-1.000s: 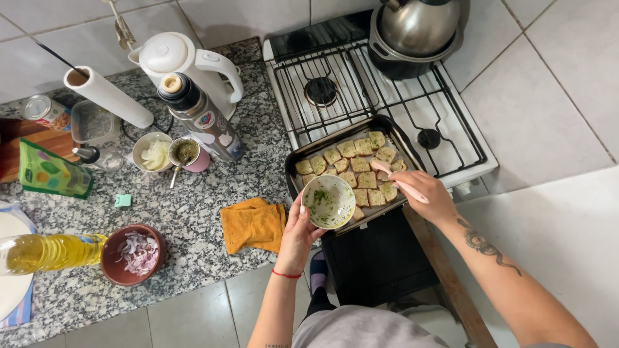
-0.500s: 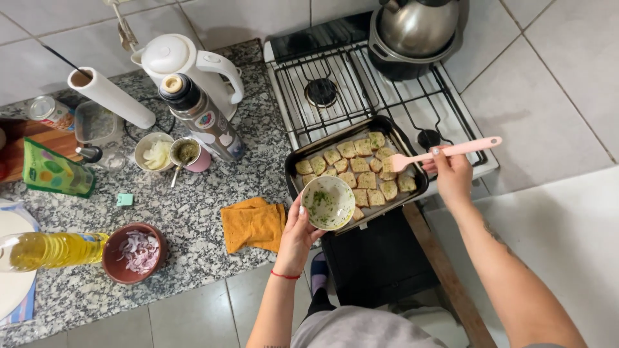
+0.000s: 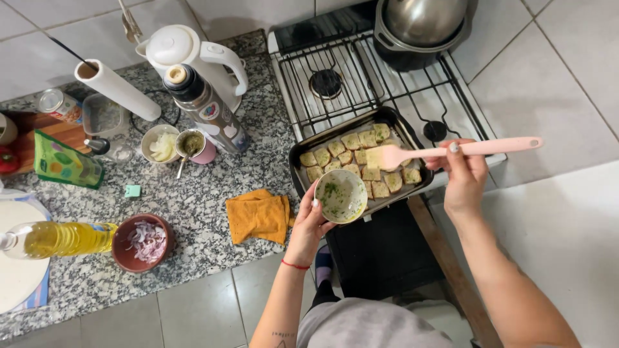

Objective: Preparing bread pieces with a herb and oil mixture on a baking tray.

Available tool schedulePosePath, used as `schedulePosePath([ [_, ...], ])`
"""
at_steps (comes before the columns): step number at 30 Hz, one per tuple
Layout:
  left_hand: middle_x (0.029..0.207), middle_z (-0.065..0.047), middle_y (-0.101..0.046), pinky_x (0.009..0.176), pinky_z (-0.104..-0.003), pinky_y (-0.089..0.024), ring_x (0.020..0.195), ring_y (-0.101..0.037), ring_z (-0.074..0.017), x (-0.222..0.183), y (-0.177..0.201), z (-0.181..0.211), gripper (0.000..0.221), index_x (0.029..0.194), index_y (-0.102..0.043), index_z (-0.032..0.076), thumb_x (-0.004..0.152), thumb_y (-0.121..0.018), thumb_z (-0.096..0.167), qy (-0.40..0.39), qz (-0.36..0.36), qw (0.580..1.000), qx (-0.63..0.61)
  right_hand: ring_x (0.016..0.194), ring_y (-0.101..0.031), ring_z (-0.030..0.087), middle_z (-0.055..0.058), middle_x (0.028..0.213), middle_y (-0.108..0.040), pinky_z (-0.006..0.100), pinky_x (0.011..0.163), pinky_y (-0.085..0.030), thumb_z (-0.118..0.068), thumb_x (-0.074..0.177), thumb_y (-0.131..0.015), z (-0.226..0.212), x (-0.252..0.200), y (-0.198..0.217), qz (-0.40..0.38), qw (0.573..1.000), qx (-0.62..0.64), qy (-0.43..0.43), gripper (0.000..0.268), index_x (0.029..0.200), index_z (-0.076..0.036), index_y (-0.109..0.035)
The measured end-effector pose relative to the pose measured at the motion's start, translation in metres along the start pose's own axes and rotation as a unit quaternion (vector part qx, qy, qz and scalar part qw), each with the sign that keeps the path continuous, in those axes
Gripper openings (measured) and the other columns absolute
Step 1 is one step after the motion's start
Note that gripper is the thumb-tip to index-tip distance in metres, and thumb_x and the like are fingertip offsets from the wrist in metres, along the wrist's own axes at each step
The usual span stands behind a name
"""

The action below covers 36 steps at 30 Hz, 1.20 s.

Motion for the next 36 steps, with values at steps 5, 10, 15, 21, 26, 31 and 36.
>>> schedulePosePath([
  [5,0.149,-0.002,-0.053,0.097,-0.035,-0.054,0.127,-0.058,-0.0159,0.002,-0.017,-0.007,0.056,0.159,-0.036,0.023,0.105,-0.048,0.034,0.006,-0.023,1.0,0.008,0.086,-0.071,0.016,0.008,0.094,-0.073,0.031,0.078,-0.058,-0.016,0.105,-0.061,-0.029,-0.059,-0.059,-0.229,0.967,-0.107,0.022,0.017,0.111,-0.001,-0.065],
  [10,0.148,-0.003,-0.054,0.095,-0.035,-0.054,0.124,-0.059,-0.0177,0.005,-0.019,-0.012,0.056,0.16,-0.037,0.023,0.106,-0.049,0.034,0.021,-0.032,0.999,-0.003,0.083,-0.068,0.016,0.008,0.096,-0.074,0.031,0.072,-0.054,-0.013,0.1,-0.065,-0.056,-0.056,-0.074,-0.257,0.884,-0.331,0.206,0.016,0.108,-0.002,-0.072],
  [15,0.147,-0.002,-0.054,0.097,-0.039,-0.056,0.128,-0.059,-0.0195,0.008,-0.021,-0.015,0.056,0.157,-0.037,0.022,0.104,-0.05,0.033,0.0,-0.017,1.0,0.005,0.081,-0.071,0.013,0.004,0.092,-0.073,0.028,0.072,-0.055,-0.011,0.1,-0.064,-0.051,-0.068,-0.079,-0.292,0.928,-0.22,0.07,0.013,0.104,0.0,-0.07],
  [21,0.145,-0.005,-0.057,0.097,-0.04,-0.057,0.123,-0.065,-0.0236,0.016,-0.022,-0.015,0.058,0.157,-0.036,0.02,0.104,-0.049,0.038,0.008,0.005,1.0,-0.006,0.079,-0.069,0.015,0.007,0.091,-0.073,0.027,0.072,-0.054,-0.011,0.102,-0.062,-0.04,-0.047,-0.064,-0.261,0.932,-0.242,0.065,0.015,0.105,0.001,-0.07],
  [26,0.145,-0.007,-0.057,0.096,-0.04,-0.056,0.118,-0.067,-0.0268,0.02,0.0,-0.024,0.057,0.155,-0.036,0.018,0.103,-0.048,0.04,0.018,0.061,0.997,-0.035,0.079,-0.07,0.013,0.009,0.091,-0.072,0.027,0.073,-0.059,-0.015,0.107,-0.057,0.0,-0.015,-0.016,-0.118,0.987,-0.081,-0.075,0.018,0.112,0.001,-0.065],
  [31,0.146,-0.009,-0.055,0.097,-0.041,-0.056,0.116,-0.068,-0.0281,0.01,0.02,-0.015,0.059,0.155,-0.035,0.017,0.102,-0.048,0.04,0.002,0.1,0.994,-0.041,0.074,-0.068,0.013,0.01,0.089,-0.071,0.027,0.071,-0.057,-0.018,0.112,-0.055,0.053,0.02,0.035,0.008,0.994,-0.065,-0.09,0.02,0.114,0.001,-0.062],
  [36,0.149,-0.008,-0.053,0.099,-0.041,-0.056,0.119,-0.066,-0.0267,0.004,0.019,-0.005,0.06,0.156,-0.032,0.017,0.102,-0.048,0.04,-0.013,0.086,0.995,-0.045,0.073,-0.07,0.013,0.008,0.089,-0.071,0.026,0.067,-0.059,-0.017,0.107,-0.058,0.098,0.024,0.019,-0.013,0.989,-0.071,-0.128,0.019,0.113,0.001,-0.061],
])
Point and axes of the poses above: each hand's wrist, its own x-axis towards the middle knuckle, its own y-axis out of the back of the hand, z = x × y, the point moved 2 cm from there along x, towards the middle knuckle
